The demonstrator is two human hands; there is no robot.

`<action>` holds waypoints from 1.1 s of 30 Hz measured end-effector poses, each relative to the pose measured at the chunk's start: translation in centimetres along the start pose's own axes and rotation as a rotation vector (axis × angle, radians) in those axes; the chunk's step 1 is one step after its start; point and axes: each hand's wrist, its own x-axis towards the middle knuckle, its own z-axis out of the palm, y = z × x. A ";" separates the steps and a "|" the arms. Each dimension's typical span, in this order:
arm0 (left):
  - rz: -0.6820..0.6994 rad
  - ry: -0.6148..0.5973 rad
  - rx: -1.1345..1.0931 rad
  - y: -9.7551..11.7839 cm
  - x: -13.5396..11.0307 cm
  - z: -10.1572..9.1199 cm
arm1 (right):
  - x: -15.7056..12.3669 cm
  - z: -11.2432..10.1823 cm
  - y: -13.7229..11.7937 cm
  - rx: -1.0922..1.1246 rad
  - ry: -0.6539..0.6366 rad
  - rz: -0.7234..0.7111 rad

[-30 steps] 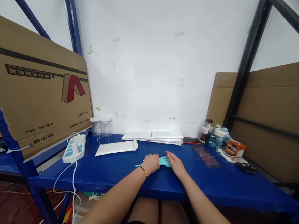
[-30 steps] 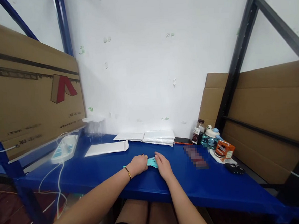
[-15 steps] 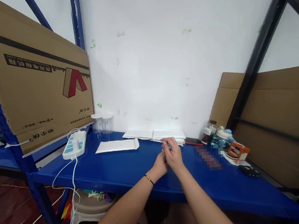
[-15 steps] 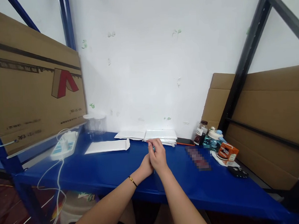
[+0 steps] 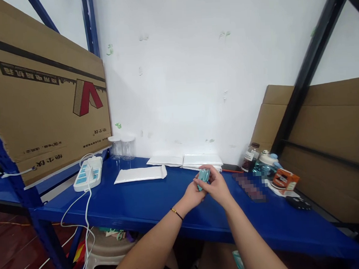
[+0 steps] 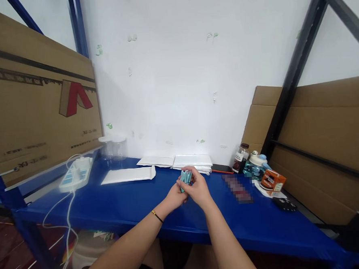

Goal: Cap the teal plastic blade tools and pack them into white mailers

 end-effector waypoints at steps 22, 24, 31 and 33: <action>-0.269 -0.722 -0.258 1.5 -3.5 -1.9 | -3.2 0.3 -1.0 0.369 -0.352 0.170; -0.070 -0.601 -0.043 1.3 -3.2 -4.6 | -3.2 -0.5 -0.5 0.502 -0.091 0.168; -0.245 0.127 0.890 -3.5 -1.8 -21.6 | -3.4 -4.1 4.4 0.378 0.316 0.302; -0.382 0.059 0.973 -5.0 -2.2 -25.0 | -3.9 -3.8 5.4 0.359 0.270 0.379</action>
